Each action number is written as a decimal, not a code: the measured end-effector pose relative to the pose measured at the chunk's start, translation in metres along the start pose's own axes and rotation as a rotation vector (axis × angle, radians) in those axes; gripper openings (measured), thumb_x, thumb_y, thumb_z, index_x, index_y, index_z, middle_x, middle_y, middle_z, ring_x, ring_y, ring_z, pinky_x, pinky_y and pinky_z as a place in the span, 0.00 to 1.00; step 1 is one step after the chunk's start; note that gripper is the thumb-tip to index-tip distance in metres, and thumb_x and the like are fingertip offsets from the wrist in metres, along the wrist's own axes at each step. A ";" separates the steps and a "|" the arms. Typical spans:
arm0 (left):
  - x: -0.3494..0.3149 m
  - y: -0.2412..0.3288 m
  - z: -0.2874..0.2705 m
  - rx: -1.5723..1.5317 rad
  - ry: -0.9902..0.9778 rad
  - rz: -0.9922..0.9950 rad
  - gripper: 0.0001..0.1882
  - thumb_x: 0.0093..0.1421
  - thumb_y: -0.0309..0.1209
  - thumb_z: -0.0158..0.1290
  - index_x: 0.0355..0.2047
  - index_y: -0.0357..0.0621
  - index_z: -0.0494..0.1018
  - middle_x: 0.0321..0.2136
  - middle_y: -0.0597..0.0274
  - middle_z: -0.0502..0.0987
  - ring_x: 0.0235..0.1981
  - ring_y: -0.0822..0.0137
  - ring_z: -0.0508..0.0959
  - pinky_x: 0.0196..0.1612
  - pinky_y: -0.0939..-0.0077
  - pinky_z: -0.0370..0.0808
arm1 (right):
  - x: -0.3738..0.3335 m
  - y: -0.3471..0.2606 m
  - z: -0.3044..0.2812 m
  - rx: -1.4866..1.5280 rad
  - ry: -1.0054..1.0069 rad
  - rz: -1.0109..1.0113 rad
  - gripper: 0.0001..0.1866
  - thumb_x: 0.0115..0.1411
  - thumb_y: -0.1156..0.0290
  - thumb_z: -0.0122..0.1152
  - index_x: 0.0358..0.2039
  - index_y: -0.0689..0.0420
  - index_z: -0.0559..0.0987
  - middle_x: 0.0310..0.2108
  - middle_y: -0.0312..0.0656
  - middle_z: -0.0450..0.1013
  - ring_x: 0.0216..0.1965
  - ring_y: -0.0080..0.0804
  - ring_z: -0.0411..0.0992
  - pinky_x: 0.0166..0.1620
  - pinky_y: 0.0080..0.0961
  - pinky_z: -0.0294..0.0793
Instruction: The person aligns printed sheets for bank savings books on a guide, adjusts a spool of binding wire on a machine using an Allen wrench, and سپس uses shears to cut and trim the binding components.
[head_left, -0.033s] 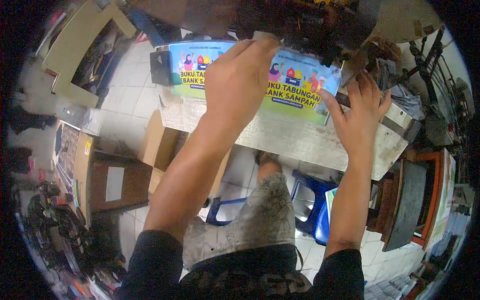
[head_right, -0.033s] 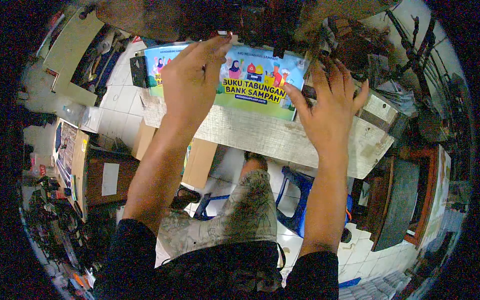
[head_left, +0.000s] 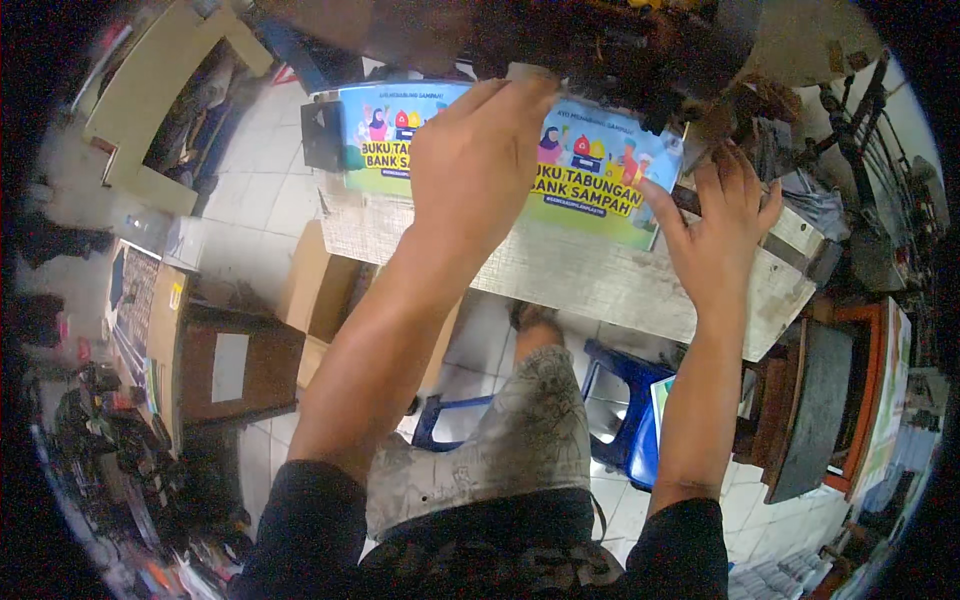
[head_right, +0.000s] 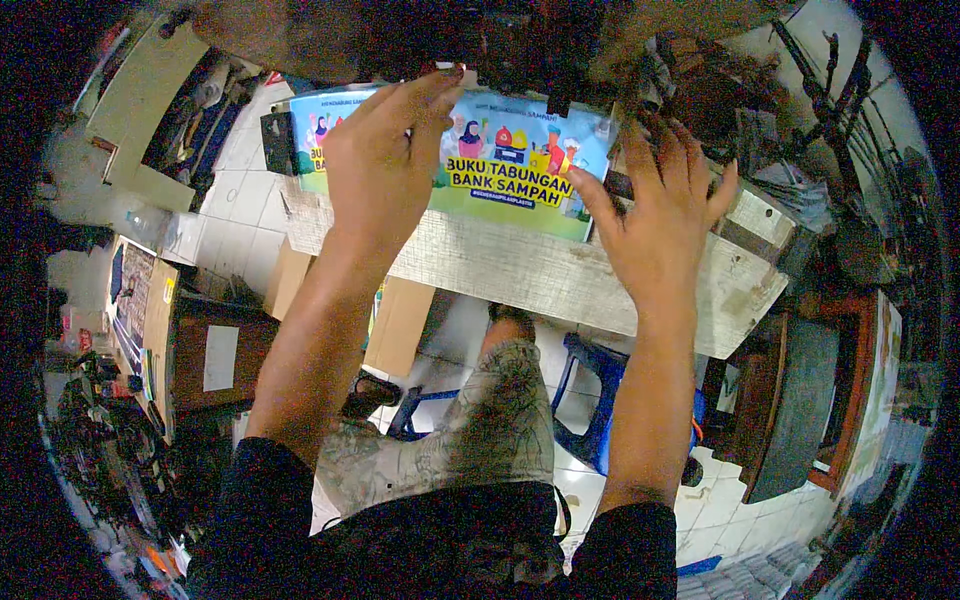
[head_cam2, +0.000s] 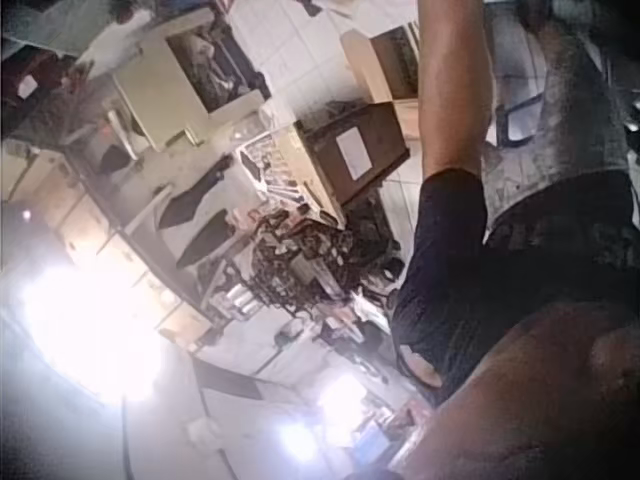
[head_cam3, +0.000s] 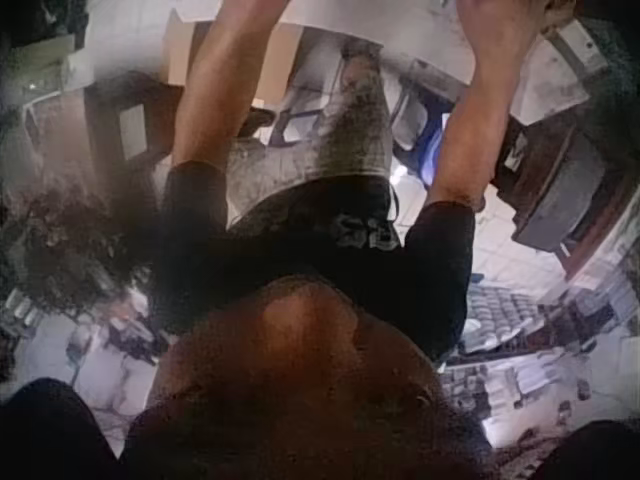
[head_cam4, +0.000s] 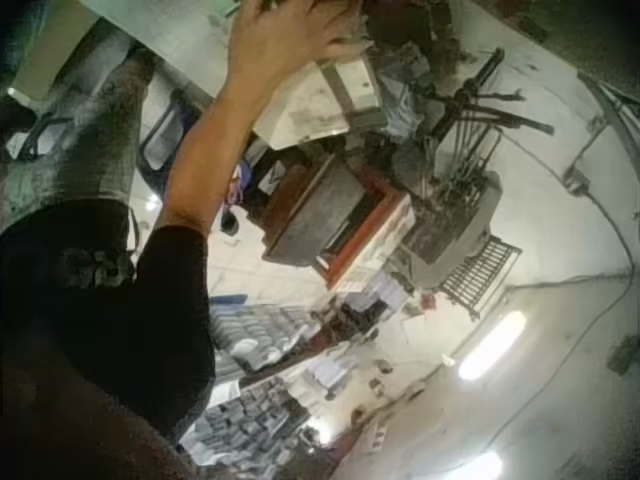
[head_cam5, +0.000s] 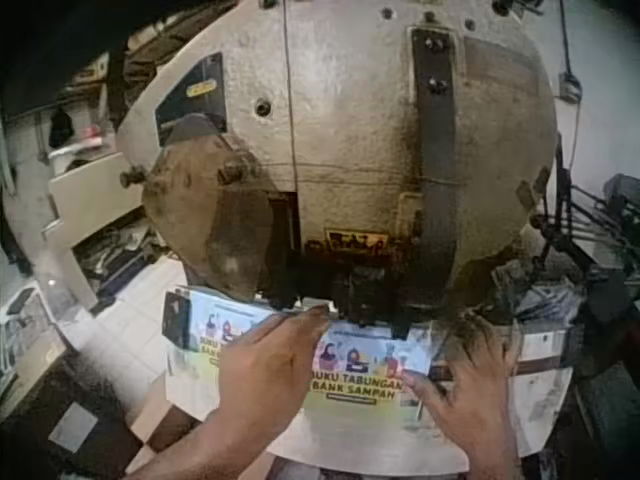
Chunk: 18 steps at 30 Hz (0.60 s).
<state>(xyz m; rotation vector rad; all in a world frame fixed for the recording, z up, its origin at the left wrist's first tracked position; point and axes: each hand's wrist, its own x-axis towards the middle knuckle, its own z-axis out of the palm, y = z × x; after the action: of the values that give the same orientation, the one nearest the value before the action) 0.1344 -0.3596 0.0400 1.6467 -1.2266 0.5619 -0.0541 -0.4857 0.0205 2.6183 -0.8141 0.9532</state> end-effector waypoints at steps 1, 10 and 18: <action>0.001 0.001 -0.001 0.027 -0.026 -0.025 0.07 0.59 0.27 0.54 0.37 0.46 0.79 0.30 0.57 0.80 0.27 0.60 0.80 0.30 0.69 0.77 | 0.000 0.000 0.001 -0.009 0.002 -0.005 0.30 0.55 0.44 0.60 0.47 0.58 0.76 0.53 0.50 0.68 0.59 0.47 0.61 0.61 0.62 0.43; -0.015 0.007 0.000 -0.014 -0.018 -0.163 0.12 0.62 0.32 0.54 0.42 0.39 0.77 0.32 0.53 0.82 0.28 0.69 0.82 0.28 0.76 0.75 | -0.002 0.002 0.001 -0.030 0.018 0.005 0.31 0.54 0.45 0.61 0.50 0.57 0.74 0.55 0.51 0.67 0.59 0.47 0.61 0.62 0.61 0.42; -0.003 0.033 -0.001 -0.764 -0.107 -0.800 0.18 0.66 0.37 0.50 0.47 0.34 0.74 0.33 0.55 0.82 0.26 0.72 0.81 0.23 0.84 0.70 | 0.000 -0.001 -0.005 0.001 0.025 0.002 0.31 0.54 0.47 0.63 0.49 0.57 0.75 0.54 0.51 0.68 0.59 0.48 0.61 0.62 0.60 0.43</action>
<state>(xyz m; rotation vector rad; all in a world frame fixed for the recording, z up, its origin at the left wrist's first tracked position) 0.1033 -0.3585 0.0520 1.3311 -0.6185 -0.4535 -0.0563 -0.4833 0.0240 2.6015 -0.8109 0.9843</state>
